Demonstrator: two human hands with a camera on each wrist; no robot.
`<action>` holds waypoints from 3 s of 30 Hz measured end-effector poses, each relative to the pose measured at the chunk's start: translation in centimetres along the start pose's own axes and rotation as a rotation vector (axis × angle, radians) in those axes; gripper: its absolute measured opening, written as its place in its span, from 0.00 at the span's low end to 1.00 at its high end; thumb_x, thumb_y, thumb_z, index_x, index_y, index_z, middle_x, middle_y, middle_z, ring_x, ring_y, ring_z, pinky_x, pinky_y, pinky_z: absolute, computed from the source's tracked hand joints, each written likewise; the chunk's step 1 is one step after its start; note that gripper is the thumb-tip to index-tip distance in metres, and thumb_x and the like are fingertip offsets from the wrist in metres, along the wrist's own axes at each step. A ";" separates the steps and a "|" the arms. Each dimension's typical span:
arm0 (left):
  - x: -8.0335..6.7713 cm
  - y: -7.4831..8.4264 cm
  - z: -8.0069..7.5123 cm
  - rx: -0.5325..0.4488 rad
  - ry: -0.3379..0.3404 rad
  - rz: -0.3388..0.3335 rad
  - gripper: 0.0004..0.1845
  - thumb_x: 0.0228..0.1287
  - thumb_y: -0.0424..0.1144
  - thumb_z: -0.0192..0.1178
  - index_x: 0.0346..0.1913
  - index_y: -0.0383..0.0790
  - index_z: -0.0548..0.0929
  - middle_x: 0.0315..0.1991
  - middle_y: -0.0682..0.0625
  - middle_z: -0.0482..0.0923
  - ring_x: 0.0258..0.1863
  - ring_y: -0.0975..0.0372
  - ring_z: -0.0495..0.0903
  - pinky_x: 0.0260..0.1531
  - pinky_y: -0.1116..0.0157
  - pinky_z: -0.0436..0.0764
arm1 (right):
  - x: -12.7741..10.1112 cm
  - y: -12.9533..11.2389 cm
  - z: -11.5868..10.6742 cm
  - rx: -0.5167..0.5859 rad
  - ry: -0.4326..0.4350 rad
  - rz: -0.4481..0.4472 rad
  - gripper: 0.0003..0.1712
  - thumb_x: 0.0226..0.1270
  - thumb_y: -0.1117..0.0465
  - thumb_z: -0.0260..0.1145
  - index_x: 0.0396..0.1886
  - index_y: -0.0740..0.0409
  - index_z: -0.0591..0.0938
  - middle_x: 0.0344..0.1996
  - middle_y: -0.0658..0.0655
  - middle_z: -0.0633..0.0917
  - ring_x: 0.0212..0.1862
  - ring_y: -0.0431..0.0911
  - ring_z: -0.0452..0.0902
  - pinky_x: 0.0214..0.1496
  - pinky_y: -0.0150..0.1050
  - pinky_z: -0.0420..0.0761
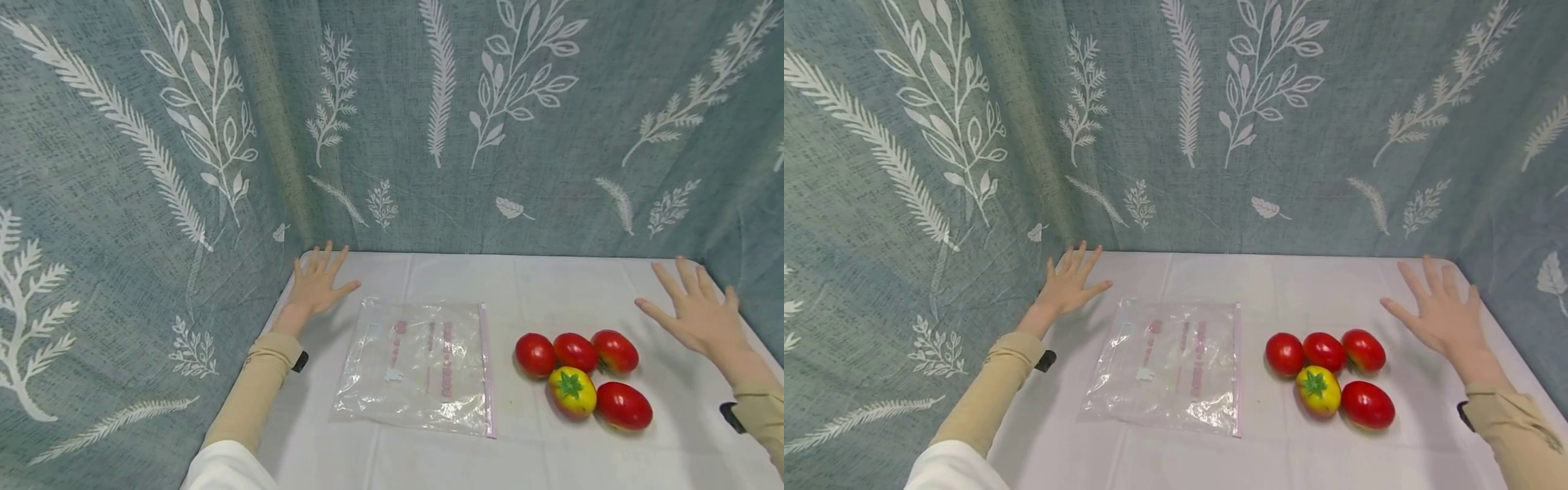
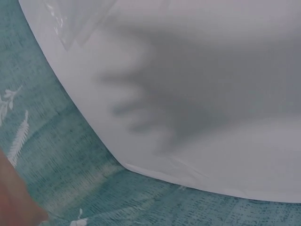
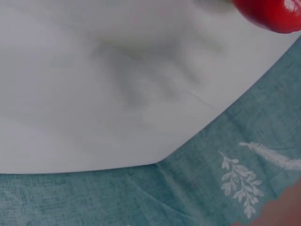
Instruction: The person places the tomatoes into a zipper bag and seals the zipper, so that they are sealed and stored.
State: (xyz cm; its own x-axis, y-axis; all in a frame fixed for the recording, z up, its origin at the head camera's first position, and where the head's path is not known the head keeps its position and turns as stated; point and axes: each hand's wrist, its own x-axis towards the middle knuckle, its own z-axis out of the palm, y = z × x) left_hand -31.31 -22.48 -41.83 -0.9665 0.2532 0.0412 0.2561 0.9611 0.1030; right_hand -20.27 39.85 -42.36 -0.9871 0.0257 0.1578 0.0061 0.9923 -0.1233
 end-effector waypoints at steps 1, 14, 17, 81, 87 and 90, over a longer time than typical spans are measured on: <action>0.0 0.2 0.0 -0.012 0.002 0.007 0.46 0.62 0.73 0.39 0.75 0.59 0.35 0.77 0.44 0.28 0.75 0.43 0.31 0.66 0.33 0.29 | 0.0 -0.2 0.1 0.006 0.004 -0.011 0.52 0.65 0.28 0.44 0.76 0.51 0.36 0.72 0.73 0.37 0.71 0.73 0.28 0.63 0.78 0.34; 0.0 2.9 0.9 -0.043 0.001 0.104 0.47 0.60 0.73 0.44 0.75 0.59 0.38 0.77 0.47 0.30 0.76 0.47 0.32 0.67 0.35 0.29 | -0.1 -2.5 0.5 0.056 0.025 -0.155 0.51 0.65 0.36 0.53 0.76 0.48 0.39 0.74 0.70 0.43 0.72 0.71 0.35 0.65 0.77 0.38; -0.2 3.5 0.9 -0.052 -0.003 0.116 0.47 0.61 0.70 0.47 0.76 0.56 0.41 0.77 0.48 0.30 0.76 0.47 0.32 0.68 0.35 0.30 | -0.2 -3.0 0.6 0.066 0.029 -0.172 0.51 0.65 0.37 0.54 0.76 0.48 0.39 0.74 0.70 0.44 0.72 0.71 0.35 0.65 0.76 0.39; -2.7 15.1 4.6 -0.258 -0.307 0.448 0.48 0.62 0.65 0.53 0.75 0.44 0.48 0.77 0.45 0.44 0.75 0.47 0.41 0.73 0.44 0.42 | -5.0 -16.7 2.1 0.399 -0.351 -0.450 0.48 0.61 0.30 0.54 0.76 0.43 0.51 0.75 0.50 0.56 0.74 0.52 0.53 0.69 0.57 0.65; -3.2 15.9 5.7 -0.282 -0.339 0.480 0.48 0.61 0.64 0.55 0.75 0.41 0.48 0.76 0.44 0.45 0.75 0.47 0.43 0.73 0.45 0.45 | -6.0 -18.0 2.9 0.397 -0.385 -0.458 0.47 0.63 0.31 0.54 0.75 0.46 0.53 0.75 0.49 0.57 0.73 0.51 0.56 0.66 0.54 0.70; -3.5 16.3 6.1 -0.282 -0.348 0.494 0.48 0.61 0.63 0.55 0.75 0.41 0.48 0.76 0.44 0.45 0.75 0.48 0.44 0.73 0.46 0.45 | -6.4 -18.4 3.2 0.419 -0.432 -0.436 0.47 0.62 0.32 0.55 0.75 0.48 0.54 0.74 0.51 0.58 0.73 0.53 0.57 0.64 0.57 0.72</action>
State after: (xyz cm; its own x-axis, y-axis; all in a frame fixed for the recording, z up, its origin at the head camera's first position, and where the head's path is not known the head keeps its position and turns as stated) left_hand -23.84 -7.05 -46.37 -0.6707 0.7225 -0.1680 0.6181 0.6696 0.4118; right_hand -14.59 21.02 -44.21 -0.8614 -0.4956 -0.1109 -0.3770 0.7703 -0.5143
